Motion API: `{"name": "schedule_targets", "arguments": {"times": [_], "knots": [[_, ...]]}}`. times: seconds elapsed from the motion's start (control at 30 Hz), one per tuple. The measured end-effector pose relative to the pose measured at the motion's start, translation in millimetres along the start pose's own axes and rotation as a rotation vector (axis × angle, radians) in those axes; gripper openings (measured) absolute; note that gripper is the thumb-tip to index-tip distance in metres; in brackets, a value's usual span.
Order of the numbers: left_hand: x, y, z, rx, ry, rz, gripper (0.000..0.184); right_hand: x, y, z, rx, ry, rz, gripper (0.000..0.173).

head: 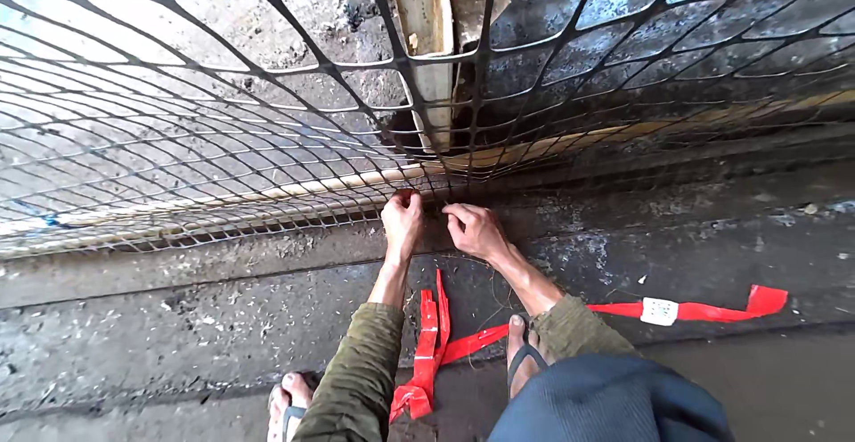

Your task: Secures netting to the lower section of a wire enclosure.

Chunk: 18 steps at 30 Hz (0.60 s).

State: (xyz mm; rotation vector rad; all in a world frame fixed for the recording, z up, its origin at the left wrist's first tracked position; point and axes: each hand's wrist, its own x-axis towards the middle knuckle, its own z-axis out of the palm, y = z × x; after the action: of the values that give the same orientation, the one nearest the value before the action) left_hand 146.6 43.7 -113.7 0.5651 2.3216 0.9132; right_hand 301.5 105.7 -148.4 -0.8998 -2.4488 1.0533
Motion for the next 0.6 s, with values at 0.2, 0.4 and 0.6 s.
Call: {"name": "schedule_targets", "arguments": {"times": [0.2, 0.4, 0.6], "knots": [[-6.9, -4.0, 4.6, -0.026, 0.058, 0.037, 0.022, 0.9, -23.8, 8.1, -0.146, -0.432, 0.309, 0.051], [-10.8, -10.2, 6.6, -0.049, 0.079, 0.081, 0.021, 11.2, -38.9, 7.7, -0.150, -0.456, 0.348, 0.037], [-24.6, -14.0, 15.2, -0.111, 0.084, 0.132, 0.020, 26.5, -49.6, 3.1, -0.001, -0.489, 0.485, 0.038]]}}
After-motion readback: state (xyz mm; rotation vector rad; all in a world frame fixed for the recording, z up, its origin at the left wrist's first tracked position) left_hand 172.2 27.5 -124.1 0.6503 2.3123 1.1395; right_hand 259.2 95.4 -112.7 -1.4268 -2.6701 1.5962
